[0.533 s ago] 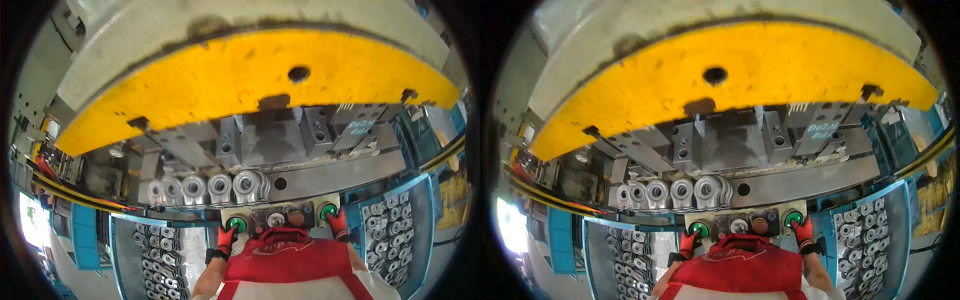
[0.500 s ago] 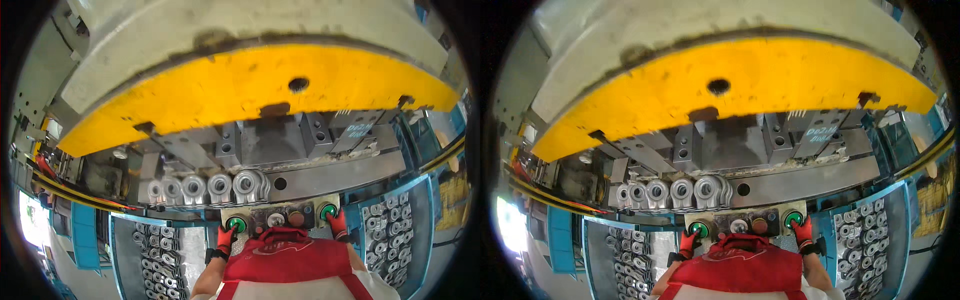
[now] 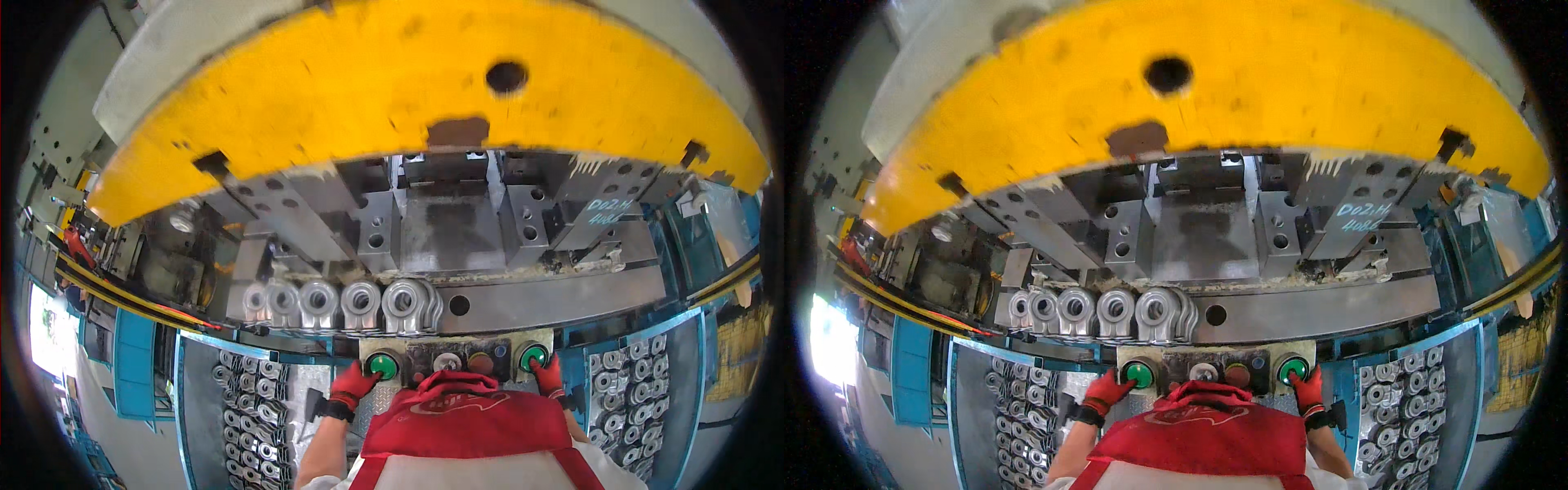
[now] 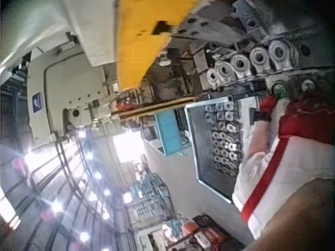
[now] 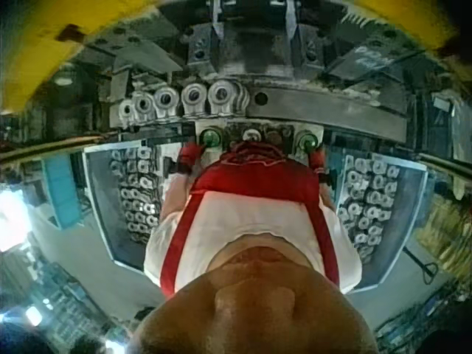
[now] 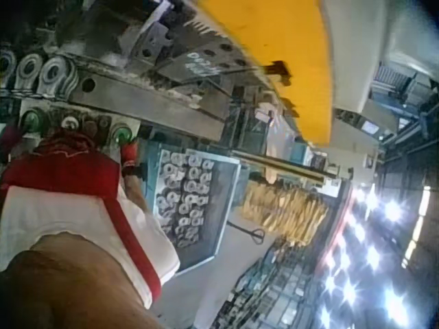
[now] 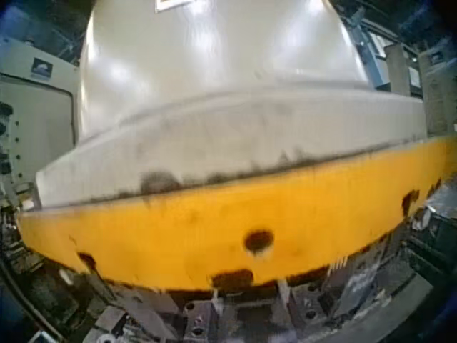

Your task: Operating a press machine and using a handheld tool to inspect or polish metal rings in a factory setting.

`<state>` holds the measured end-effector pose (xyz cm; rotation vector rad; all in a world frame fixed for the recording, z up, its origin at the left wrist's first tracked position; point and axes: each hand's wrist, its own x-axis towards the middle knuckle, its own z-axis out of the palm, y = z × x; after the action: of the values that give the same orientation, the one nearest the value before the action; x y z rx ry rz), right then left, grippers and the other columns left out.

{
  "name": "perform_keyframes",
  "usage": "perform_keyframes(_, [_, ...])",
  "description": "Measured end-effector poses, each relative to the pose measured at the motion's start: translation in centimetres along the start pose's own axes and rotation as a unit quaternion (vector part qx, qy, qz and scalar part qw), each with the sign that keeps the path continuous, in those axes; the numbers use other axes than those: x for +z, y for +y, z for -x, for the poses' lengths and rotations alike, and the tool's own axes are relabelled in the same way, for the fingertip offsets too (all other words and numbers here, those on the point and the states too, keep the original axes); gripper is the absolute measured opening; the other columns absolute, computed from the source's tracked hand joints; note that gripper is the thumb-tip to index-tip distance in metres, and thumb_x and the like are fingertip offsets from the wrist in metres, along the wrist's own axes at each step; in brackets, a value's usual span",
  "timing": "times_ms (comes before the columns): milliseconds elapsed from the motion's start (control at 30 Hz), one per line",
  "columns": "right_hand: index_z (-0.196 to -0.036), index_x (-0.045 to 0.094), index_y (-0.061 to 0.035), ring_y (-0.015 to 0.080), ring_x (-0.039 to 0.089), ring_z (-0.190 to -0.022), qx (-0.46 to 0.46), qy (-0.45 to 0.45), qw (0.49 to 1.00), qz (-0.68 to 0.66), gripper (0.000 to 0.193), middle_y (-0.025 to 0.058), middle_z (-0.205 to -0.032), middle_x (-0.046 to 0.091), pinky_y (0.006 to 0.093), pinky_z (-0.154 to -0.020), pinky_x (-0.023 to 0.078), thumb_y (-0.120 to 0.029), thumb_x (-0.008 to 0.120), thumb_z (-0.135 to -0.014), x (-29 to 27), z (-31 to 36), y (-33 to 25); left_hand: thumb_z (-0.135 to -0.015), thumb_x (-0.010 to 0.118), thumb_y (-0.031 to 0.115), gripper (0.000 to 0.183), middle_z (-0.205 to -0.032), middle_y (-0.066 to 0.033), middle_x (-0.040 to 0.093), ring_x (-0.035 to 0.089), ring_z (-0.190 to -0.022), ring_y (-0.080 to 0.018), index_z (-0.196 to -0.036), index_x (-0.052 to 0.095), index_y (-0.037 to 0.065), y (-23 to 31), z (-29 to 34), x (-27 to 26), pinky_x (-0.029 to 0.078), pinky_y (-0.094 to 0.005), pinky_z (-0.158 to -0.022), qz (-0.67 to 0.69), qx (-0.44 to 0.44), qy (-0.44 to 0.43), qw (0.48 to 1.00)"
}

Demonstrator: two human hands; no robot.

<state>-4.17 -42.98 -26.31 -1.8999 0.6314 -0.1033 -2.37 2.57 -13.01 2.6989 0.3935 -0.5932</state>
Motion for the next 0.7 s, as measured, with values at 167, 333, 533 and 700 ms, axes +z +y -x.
perform_keyframes(167, [-0.121, 0.032, 0.0061, 0.0221, 0.052, -0.093, -0.049, -0.03, 0.996, 0.073, 0.08, 0.0165, -0.102, 0.053, 0.036, -0.079, 0.042, -0.035, 0.074, -0.066, -0.3, -1.0, 1.6, -0.075, 0.062, 0.034, 0.053, -0.091, -0.0189, 0.061, 0.059, -0.086, -0.0326, -0.116, 0.047, 0.003, 12.2, 0.3, -12.9, 0.046, -0.0359, -0.075, 0.217, 0.2, 0.047, 0.954])
perform_keyframes(333, [-0.12, 0.033, 0.0074, 0.0233, 0.051, -0.095, 0.035, -0.011, 0.992, 0.12, 0.083, 0.017, -0.103, 0.052, 0.0365, -0.081, 0.041, -0.038, 0.074, -0.064, -0.3, -0.7, -1.1, -0.075, 0.063, 0.026, 0.06, -0.113, -0.021, 0.051, 0.051, -0.103, -0.0323, -0.124, 0.038, 0.002, 23.9, -6.6, -19.6, 0.041, -0.0348, -0.085, 0.264, 0.402, 0.287, 0.828])
perform_keyframes(533, [-0.126, 0.029, 0.0064, 0.0317, 0.042, -0.112, 0.128, -0.039, 0.991, 0.03, 0.092, 0.0243, -0.118, 0.044, 0.0389, -0.094, 0.033, -0.04, 0.073, -0.061, -0.7, 0.7, -2.9, -0.067, 0.057, 0.057, 0.094, -0.125, -0.0244, 0.039, 0.041, -0.114, -0.037, -0.135, 0.019, 0.005, 34.1, -21.3, -23.4, 0.036, -0.0408, -0.092, 0.038, 0.181, 0.325, 0.928])
perform_keyframes(700, [-0.125, 0.032, 0.0052, 0.0308, 0.044, -0.11, 0.086, -0.012, 0.991, -0.097, 0.091, 0.0234, -0.117, 0.045, 0.0401, -0.092, 0.035, -0.036, 0.075, -0.057, -0.5, 2.1, -1.5, -0.061, 0.058, 0.06, 0.101, -0.136, -0.0191, 0.027, 0.035, -0.12, -0.0332, -0.138, 0.011, 0.015, 39.7, -26.2, -24.9, 0.036, -0.0414, -0.094, 0.004, 0.058, 0.19, 0.98])
